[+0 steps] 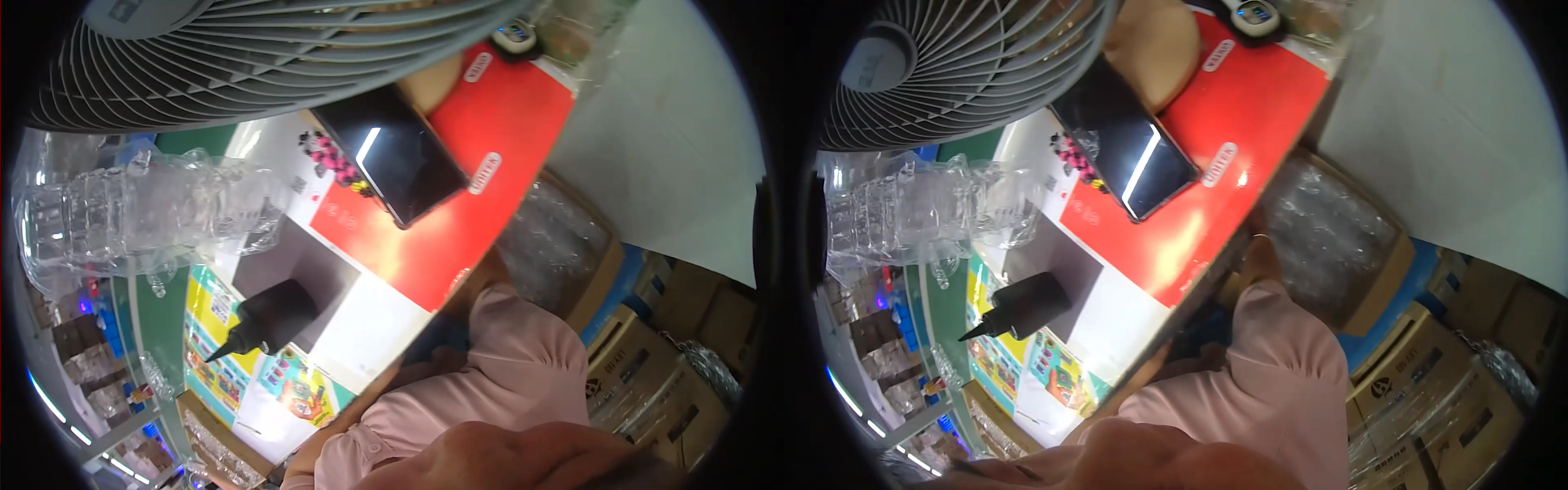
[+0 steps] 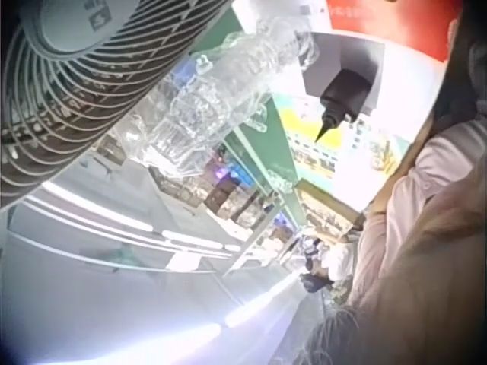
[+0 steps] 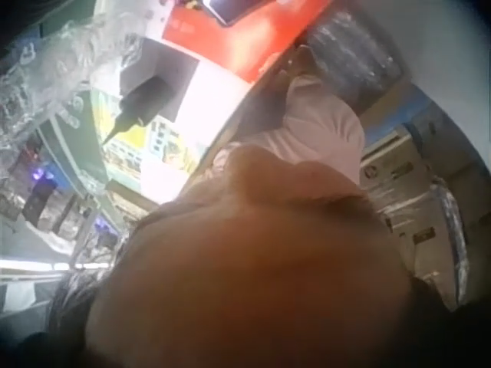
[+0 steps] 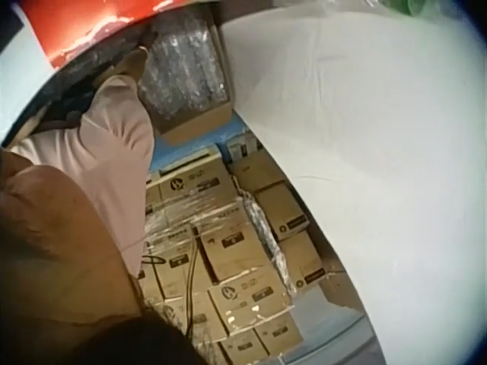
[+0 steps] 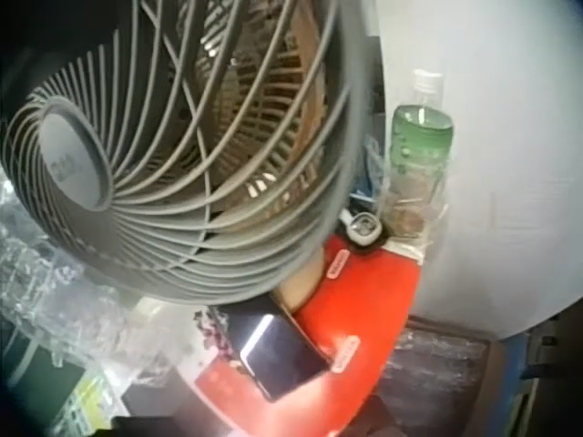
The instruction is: Assembling and inspecting clear glassware components by applying a liquid adhesive or sealant at a factory workstation.
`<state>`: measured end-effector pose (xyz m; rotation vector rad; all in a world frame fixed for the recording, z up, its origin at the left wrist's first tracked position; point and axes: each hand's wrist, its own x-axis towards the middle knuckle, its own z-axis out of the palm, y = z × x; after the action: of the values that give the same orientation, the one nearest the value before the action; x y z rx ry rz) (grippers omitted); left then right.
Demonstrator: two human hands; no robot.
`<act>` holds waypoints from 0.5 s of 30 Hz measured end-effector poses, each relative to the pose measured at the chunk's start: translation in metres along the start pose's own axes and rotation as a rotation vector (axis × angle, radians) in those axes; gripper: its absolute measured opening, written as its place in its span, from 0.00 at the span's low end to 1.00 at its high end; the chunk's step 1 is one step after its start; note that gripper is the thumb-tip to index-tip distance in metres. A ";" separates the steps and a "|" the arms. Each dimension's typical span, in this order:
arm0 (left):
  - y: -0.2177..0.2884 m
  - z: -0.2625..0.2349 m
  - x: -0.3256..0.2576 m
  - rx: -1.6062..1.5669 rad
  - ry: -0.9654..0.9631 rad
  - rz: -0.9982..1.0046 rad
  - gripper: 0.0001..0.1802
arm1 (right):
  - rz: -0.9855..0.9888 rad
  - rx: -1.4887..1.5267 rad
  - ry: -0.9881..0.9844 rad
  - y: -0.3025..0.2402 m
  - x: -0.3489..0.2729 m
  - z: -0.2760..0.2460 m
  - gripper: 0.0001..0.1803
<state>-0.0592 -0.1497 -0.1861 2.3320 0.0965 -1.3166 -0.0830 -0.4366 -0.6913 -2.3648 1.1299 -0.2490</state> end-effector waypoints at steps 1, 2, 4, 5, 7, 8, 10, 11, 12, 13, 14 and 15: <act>0.000 -0.007 0.002 0.029 0.010 -0.013 0.35 | 0.013 0.006 -0.049 -0.023 -0.043 0.014 0.14; 0.000 -0.016 0.001 0.048 0.035 -0.019 0.35 | 0.008 0.019 -0.089 -0.054 -0.087 0.023 0.14; 0.005 -0.027 0.001 0.073 0.076 -0.002 0.35 | -0.014 0.023 -0.145 -0.099 -0.178 0.023 0.14; 0.008 -0.027 0.002 0.084 0.088 0.012 0.35 | -0.024 0.014 -0.167 -0.110 -0.224 0.017 0.15; 0.017 -0.025 0.007 0.110 0.097 0.049 0.35 | -0.029 -0.015 -0.203 -0.121 -0.304 0.001 0.15; 0.020 -0.021 0.007 0.128 0.094 0.063 0.35 | -0.024 -0.032 -0.226 -0.123 -0.338 -0.010 0.15; 0.022 -0.015 0.002 0.167 0.104 0.069 0.35 | -0.023 -0.048 -0.289 -0.133 -0.378 -0.022 0.15; 0.022 -0.016 0.001 0.187 0.098 0.080 0.35 | -0.015 -0.067 -0.314 -0.104 -0.353 -0.034 0.15; 0.028 -0.017 0.001 0.200 0.089 0.108 0.35 | -0.009 -0.094 -0.325 -0.067 -0.307 -0.038 0.15; 0.031 -0.012 0.000 0.229 0.081 0.113 0.35 | 0.006 -0.106 -0.356 -0.078 -0.283 -0.035 0.15; 0.029 -0.009 -0.004 0.254 0.077 0.106 0.35 | 0.013 -0.115 -0.398 -0.103 -0.270 -0.032 0.15; 0.028 -0.012 -0.014 0.258 0.077 0.110 0.35 | 0.004 -0.140 -0.428 -0.018 -0.238 -0.059 0.16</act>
<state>-0.0492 -0.1672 -0.1589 2.5617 -0.1866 -1.2486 -0.2448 -0.2654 -0.6198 -2.3763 0.9668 0.3352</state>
